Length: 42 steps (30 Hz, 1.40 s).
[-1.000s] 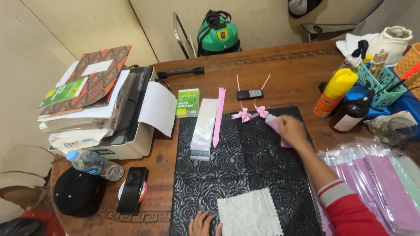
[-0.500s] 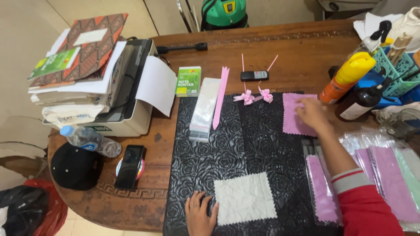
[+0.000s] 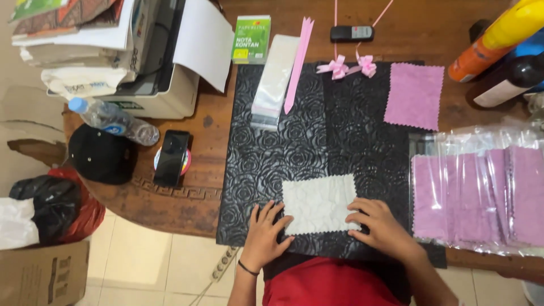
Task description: The person packages textile products by folding a purple cloth and placing it into a clear plastic sleeve with a decorative ribbon, then organizing the finished items on a table.
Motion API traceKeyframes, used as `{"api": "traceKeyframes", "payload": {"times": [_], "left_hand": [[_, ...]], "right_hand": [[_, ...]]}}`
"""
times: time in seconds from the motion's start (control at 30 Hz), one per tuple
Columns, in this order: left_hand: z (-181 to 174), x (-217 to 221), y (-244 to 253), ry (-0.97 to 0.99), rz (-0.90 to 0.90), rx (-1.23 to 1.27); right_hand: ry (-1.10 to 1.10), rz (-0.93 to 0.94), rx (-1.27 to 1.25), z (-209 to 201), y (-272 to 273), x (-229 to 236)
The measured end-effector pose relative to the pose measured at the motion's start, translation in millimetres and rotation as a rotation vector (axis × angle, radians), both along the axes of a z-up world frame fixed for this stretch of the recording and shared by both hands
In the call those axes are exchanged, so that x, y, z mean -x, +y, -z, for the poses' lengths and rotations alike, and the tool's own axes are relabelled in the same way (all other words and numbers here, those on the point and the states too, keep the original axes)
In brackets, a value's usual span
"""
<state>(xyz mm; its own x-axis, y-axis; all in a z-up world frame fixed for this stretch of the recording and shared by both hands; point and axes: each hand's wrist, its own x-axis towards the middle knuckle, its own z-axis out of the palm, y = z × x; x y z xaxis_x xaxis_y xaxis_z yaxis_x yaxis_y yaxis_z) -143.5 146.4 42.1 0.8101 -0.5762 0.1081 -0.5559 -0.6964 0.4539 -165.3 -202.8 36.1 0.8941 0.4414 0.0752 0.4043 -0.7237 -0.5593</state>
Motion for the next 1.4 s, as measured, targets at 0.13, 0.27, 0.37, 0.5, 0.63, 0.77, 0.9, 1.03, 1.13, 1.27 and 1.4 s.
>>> {"api": "traceKeyframes", "payload": {"times": [0.13,0.27,0.37,0.5,0.63,0.77,0.9,1.03,1.13,1.27,1.4], "left_hand": [[0,7,-3,-0.027,0.024,-0.037],[2,6,-6,-0.127,-0.004,-0.104],[10,12,-8,-0.148,-0.035,-0.134],[17,13,-10,-0.152,-0.126,-0.055],[17,9,-17,-0.156,-0.163,-0.023],[20,5,-24,-0.162,-0.225,0.041],[23,-2,-28,-0.181,-0.237,0.126],[25,-10,-25,-0.084,-0.260,0.211],[26,-13,-24,0.009,-0.267,0.291],[29,-16,-24,0.035,-0.303,0.296],[32,-15,-31,0.048,-0.379,0.282]], "right_hand": [[0.058,0.067,0.054,34,2,30],[0.063,0.140,0.061,37,4,35],[0.044,0.183,0.123,41,7,37],[0.076,0.246,0.201,47,8,34],[0.090,0.247,0.181,41,10,28],[0.163,0.276,0.197,32,22,24],[0.062,0.293,0.198,52,16,16],[0.024,0.273,0.131,38,9,4],[0.128,0.236,-0.085,18,10,1],[0.147,0.156,-0.042,16,6,-3],[0.178,0.243,-0.123,38,-4,-5]]}}
